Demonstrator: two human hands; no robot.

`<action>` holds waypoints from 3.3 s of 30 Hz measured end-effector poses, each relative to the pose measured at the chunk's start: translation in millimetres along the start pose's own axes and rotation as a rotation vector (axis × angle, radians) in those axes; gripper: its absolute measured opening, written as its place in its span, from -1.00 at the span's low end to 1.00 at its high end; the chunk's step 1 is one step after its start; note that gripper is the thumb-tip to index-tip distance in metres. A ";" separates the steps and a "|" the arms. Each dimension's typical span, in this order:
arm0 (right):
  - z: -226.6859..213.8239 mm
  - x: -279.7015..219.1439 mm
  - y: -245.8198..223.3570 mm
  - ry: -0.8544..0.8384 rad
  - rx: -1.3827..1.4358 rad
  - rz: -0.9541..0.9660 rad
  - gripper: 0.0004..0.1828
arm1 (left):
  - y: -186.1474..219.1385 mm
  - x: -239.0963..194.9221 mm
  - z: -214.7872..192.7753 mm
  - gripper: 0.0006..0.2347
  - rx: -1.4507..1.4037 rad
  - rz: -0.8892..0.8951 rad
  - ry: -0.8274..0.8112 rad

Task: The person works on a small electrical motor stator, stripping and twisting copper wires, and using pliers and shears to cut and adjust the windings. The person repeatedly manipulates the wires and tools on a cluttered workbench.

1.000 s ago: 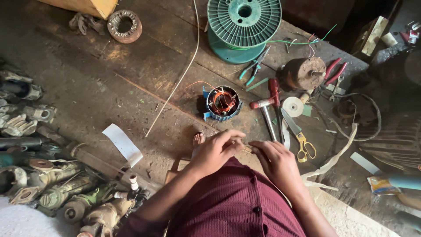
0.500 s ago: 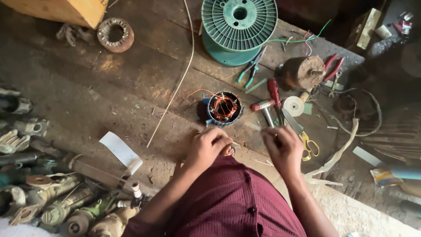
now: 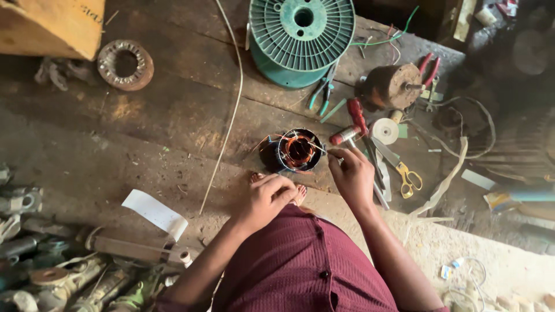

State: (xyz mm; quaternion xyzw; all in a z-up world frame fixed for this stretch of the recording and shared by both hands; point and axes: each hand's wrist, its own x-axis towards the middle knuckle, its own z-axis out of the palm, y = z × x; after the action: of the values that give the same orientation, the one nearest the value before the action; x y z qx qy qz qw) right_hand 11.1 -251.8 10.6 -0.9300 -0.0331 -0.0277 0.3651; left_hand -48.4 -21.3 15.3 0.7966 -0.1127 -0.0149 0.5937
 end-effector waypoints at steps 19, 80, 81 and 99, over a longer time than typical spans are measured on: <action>-58.2 -58.5 113.5 -0.045 0.438 0.361 -0.71 | 95.9 117.2 24.1 -0.93 0.228 0.645 -0.066; -62.7 -70.0 180.8 -0.792 -0.073 0.413 -0.59 | -53.5 31.5 175.4 -0.84 -0.017 -0.475 0.160; -60.9 -65.7 178.9 -0.800 -0.085 0.359 -0.66 | -48.4 30.5 176.4 -0.84 -0.003 -0.462 0.126; -45.5 -18.1 68.4 -0.225 0.324 -0.247 -0.80 | 25.1 45.6 101.7 -0.82 -0.499 -0.087 0.120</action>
State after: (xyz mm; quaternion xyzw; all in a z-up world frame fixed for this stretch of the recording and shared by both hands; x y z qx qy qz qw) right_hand -2.6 -333.5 -3.8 -0.8454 -0.1912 0.0373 0.4973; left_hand -24.1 -132.9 14.3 0.6292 -0.0357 -0.0207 0.7761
